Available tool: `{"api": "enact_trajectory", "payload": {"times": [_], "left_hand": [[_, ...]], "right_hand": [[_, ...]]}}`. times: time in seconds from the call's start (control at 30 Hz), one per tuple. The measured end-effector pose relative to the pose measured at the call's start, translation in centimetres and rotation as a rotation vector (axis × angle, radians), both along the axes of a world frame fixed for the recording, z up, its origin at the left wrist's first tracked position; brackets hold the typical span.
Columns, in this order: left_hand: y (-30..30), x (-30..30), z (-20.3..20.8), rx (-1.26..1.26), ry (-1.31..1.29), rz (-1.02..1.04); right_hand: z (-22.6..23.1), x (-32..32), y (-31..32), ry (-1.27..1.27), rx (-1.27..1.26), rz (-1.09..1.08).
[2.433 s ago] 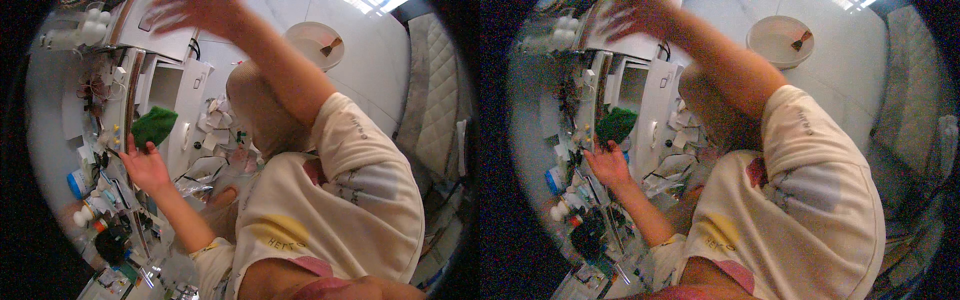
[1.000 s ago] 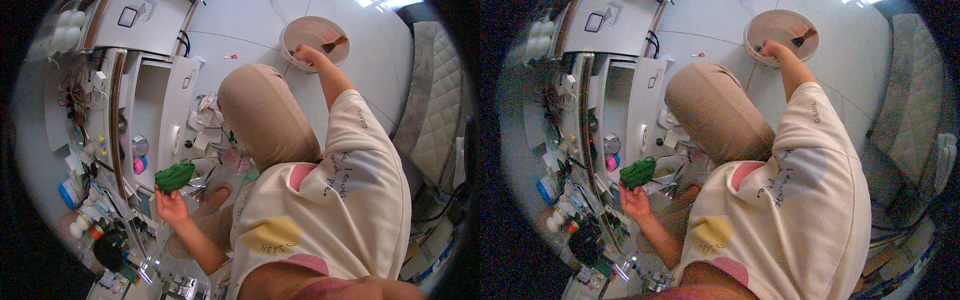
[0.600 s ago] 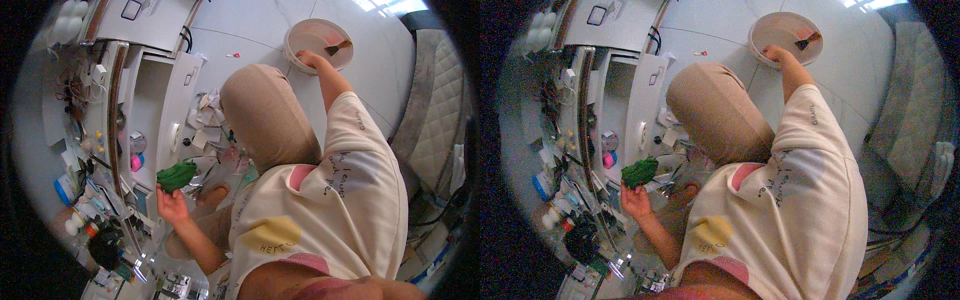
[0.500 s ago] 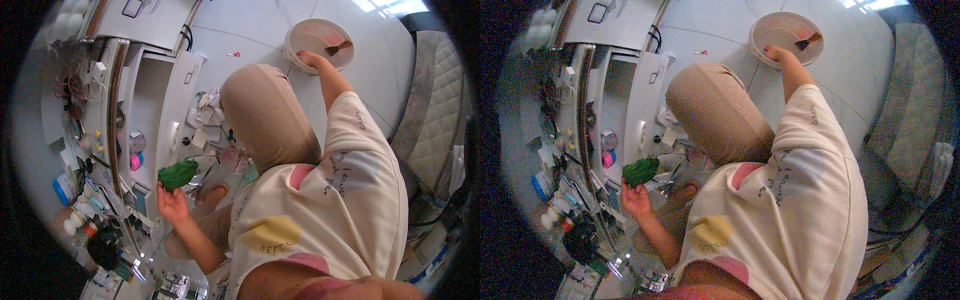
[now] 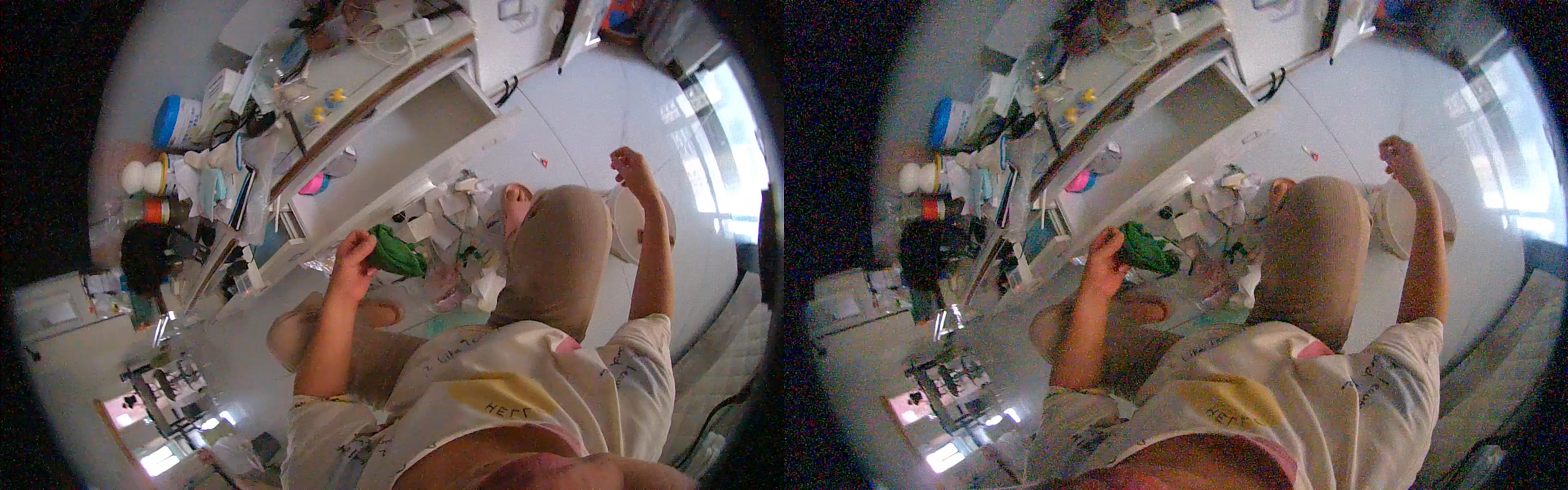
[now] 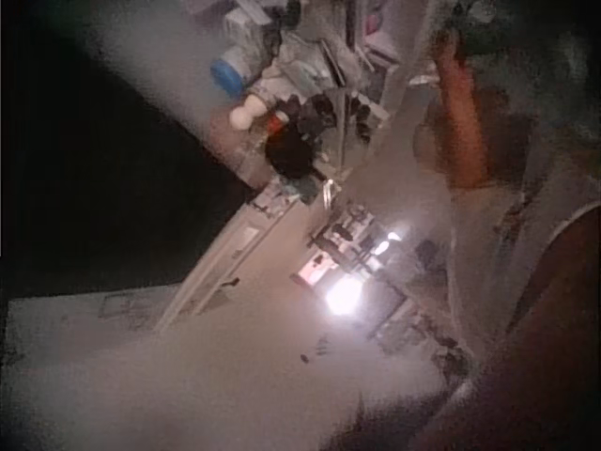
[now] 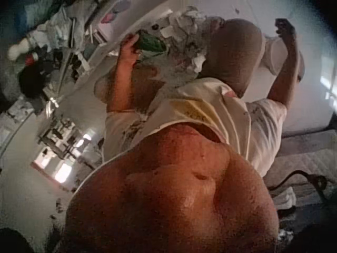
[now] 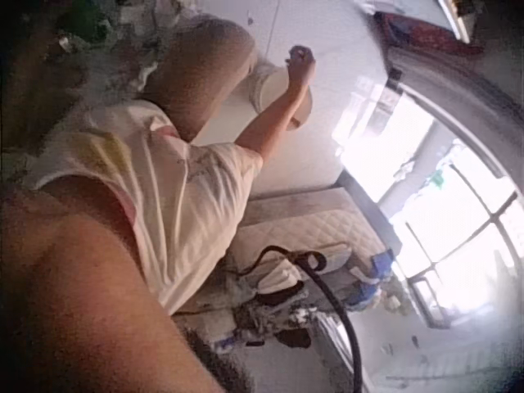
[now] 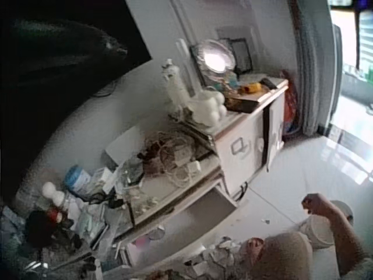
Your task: The person cleans various household items with a green cloth while organizing a drawer, including a small blue container, a black case, and electronic accessories, before placing them back into the drawer or a plastic bag.
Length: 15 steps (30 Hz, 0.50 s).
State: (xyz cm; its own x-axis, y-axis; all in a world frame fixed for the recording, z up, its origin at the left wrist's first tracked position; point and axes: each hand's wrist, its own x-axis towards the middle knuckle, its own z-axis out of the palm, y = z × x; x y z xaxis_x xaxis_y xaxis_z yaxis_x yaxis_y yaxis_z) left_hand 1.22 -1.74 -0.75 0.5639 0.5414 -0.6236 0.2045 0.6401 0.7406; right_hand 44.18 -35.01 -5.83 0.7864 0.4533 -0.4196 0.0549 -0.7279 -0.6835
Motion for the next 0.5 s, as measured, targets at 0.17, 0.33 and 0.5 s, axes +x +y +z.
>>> {"api": "enact_trajectory", "payload": {"times": [0.17,0.33,0.5], "left_hand": [[-0.3,1.2,-1.1,-0.038,0.009,0.006],[-1.5,1.3,-1.1,-0.081,-0.137,-0.070],[-1.6,0.3,-1.5,0.028,-0.147,-0.136]], "right_hand": [[11.9,-3.8,12.7,-0.195,0.316,0.400],[16.0,-7.5,28.6,-0.549,0.513,1.013],[13.9,-7.3,46.7,-0.833,0.462,0.978]]}}
